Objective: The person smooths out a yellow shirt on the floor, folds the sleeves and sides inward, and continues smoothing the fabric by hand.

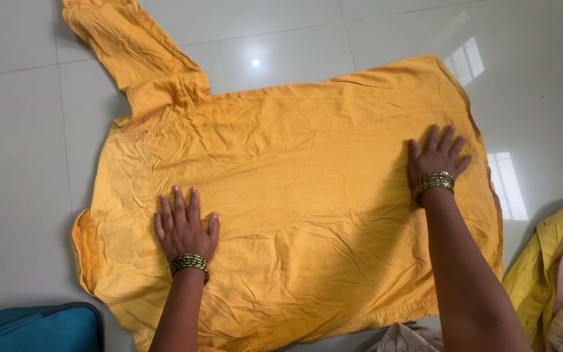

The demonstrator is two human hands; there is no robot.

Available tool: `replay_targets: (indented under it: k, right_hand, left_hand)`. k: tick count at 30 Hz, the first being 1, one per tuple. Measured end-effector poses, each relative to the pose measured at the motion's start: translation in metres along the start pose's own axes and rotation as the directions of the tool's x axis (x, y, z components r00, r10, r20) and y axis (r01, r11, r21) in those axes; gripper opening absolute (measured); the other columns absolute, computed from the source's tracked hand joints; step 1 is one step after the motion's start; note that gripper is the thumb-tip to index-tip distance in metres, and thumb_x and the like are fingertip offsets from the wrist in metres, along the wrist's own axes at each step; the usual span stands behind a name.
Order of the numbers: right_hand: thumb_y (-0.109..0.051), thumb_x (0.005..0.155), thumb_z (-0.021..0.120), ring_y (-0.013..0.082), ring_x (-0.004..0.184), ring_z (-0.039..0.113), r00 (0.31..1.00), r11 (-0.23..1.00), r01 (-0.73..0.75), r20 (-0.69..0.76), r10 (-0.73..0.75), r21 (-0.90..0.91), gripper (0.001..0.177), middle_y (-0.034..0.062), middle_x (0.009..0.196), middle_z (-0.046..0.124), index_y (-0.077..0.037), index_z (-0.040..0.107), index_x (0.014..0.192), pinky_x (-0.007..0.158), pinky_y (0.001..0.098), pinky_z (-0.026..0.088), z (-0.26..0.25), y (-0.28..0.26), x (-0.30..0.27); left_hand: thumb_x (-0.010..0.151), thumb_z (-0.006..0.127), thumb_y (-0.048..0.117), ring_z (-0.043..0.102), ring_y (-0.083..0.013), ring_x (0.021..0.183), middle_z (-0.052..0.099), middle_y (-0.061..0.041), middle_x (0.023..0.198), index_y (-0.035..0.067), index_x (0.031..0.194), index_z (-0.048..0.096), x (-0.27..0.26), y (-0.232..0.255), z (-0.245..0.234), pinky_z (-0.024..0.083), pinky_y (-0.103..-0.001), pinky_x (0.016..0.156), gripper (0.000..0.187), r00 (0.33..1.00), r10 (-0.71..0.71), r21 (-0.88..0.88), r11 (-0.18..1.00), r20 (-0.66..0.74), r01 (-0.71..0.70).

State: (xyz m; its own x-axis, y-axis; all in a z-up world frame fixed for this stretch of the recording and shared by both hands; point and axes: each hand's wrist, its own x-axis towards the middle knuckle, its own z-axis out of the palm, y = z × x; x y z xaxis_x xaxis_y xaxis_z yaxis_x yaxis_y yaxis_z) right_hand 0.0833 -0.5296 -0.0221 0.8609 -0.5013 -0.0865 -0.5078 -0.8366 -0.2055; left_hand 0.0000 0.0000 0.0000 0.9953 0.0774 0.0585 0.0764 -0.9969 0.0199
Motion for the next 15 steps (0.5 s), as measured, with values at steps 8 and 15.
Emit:
replay_targets:
  k: [8,15]
  right_hand:
    - [-0.071,0.093,0.038,0.0386,0.156,0.002,0.804,0.802,0.581,0.249,-0.540,-0.139,0.086,0.0089,0.172,0.005,-0.023,0.017,0.162,0.118,0.0688,0.007,0.067,-0.212,-0.103]
    - [-0.069,0.098,0.033,0.0341,0.157,0.002,0.667,0.663,0.745,0.132,-0.733,-0.076,0.077,0.0023,0.172,0.006,-0.027,0.021,0.162,0.117,0.0705,0.003,0.068,-0.284,-0.057]
  left_hand:
    - [0.094,0.046,0.057,0.015,-0.0332,0.156,0.020,-0.007,0.170,0.028,0.158,0.034,0.001,0.002,-0.002,0.014,-0.053,0.123,0.072,1.000,0.007,-0.029,1.000,-0.023,-0.008]
    - [0.094,0.044,0.057,0.013,-0.0335,0.156,0.018,-0.008,0.170,0.027,0.160,0.031,0.002,0.000,0.000,0.011,-0.053,0.124,0.073,1.000,-0.002,-0.036,0.999,-0.008,0.002]
